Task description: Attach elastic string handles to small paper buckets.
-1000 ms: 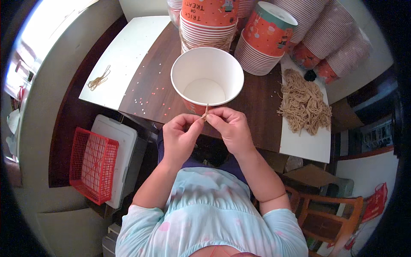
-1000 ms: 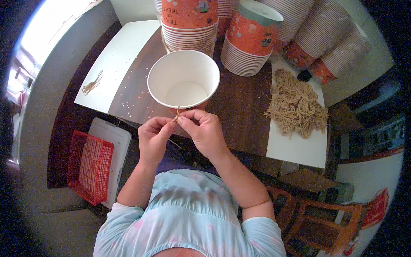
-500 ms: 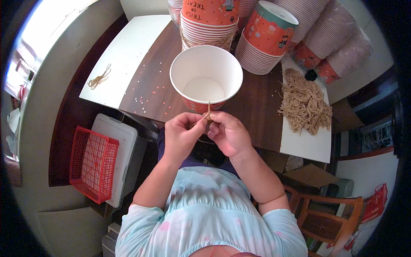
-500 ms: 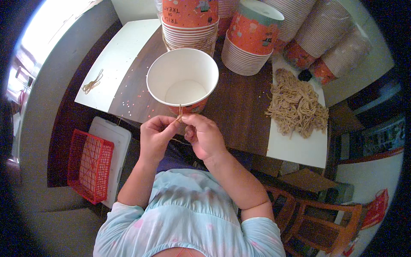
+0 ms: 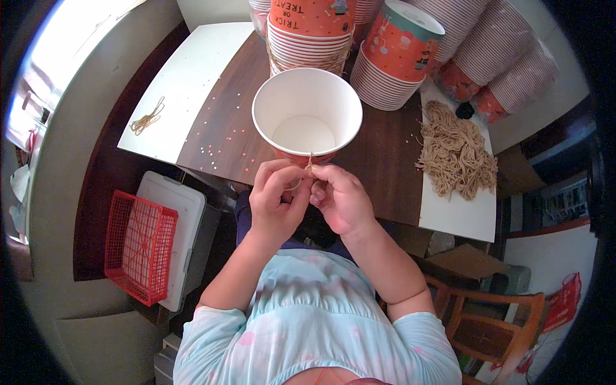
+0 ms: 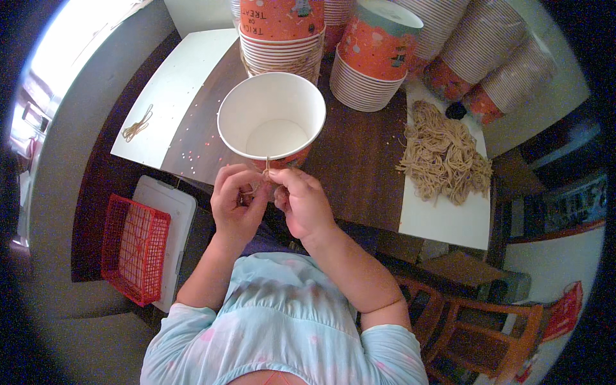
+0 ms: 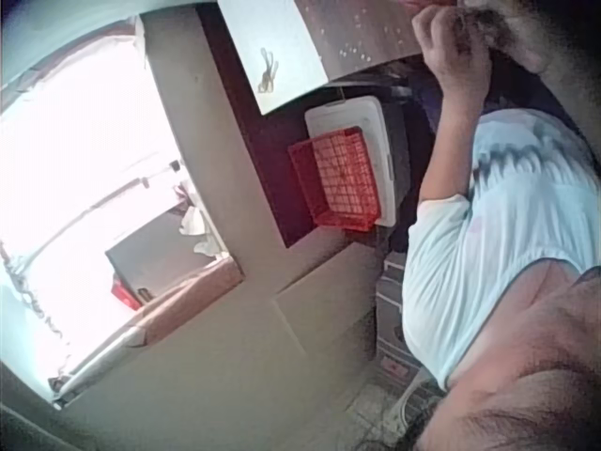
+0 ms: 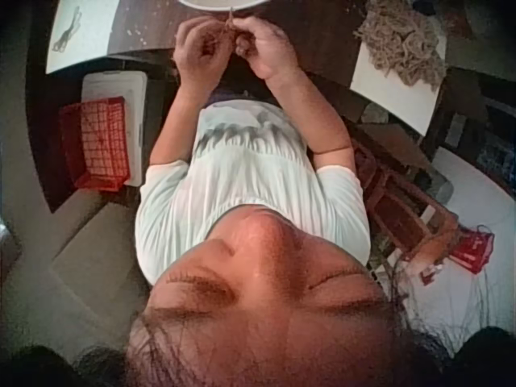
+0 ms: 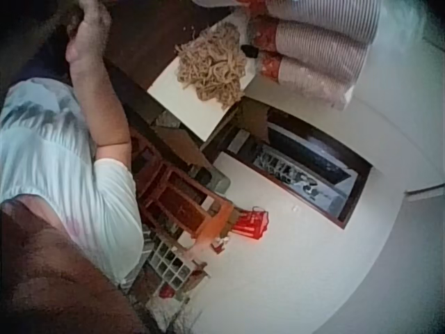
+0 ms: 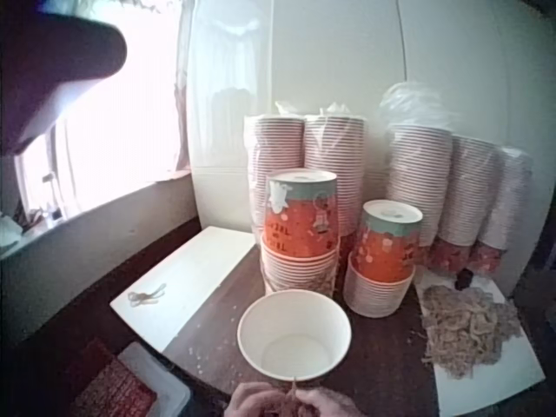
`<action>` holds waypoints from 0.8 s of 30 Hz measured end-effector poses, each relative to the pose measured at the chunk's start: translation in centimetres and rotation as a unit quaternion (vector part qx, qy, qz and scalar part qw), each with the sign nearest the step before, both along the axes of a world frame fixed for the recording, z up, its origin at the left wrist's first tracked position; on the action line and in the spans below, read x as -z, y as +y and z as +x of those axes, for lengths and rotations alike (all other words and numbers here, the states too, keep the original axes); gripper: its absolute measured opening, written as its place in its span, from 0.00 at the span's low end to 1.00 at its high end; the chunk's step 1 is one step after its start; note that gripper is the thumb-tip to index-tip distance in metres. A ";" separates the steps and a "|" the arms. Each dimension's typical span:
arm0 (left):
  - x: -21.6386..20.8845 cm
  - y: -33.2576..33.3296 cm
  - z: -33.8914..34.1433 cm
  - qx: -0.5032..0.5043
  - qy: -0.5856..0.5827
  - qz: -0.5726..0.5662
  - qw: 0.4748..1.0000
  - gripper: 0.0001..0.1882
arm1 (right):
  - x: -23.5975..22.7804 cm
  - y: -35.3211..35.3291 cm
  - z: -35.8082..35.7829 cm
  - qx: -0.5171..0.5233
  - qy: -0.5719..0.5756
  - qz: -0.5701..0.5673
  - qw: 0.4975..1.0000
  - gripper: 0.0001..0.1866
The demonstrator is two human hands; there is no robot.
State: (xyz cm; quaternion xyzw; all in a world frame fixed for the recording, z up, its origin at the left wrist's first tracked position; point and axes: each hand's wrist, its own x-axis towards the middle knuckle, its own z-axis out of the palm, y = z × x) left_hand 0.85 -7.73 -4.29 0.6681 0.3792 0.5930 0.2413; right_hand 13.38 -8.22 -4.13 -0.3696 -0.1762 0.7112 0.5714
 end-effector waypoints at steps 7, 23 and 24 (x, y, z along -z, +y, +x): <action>-0.9 -0.1 -0.3 -0.003 0.047 -0.023 0.999 0.09 | 0.1 -0.2 0.6 -0.013 -0.032 0.028 0.999 0.05; -0.7 0.7 -1.4 0.066 0.071 -0.066 0.993 0.07 | -0.3 0.7 0.7 -0.044 -0.011 0.015 0.999 0.07; -0.3 0.7 -1.6 0.076 0.037 -0.107 0.991 0.05 | -0.2 0.8 0.7 -0.061 -0.020 0.024 0.998 0.07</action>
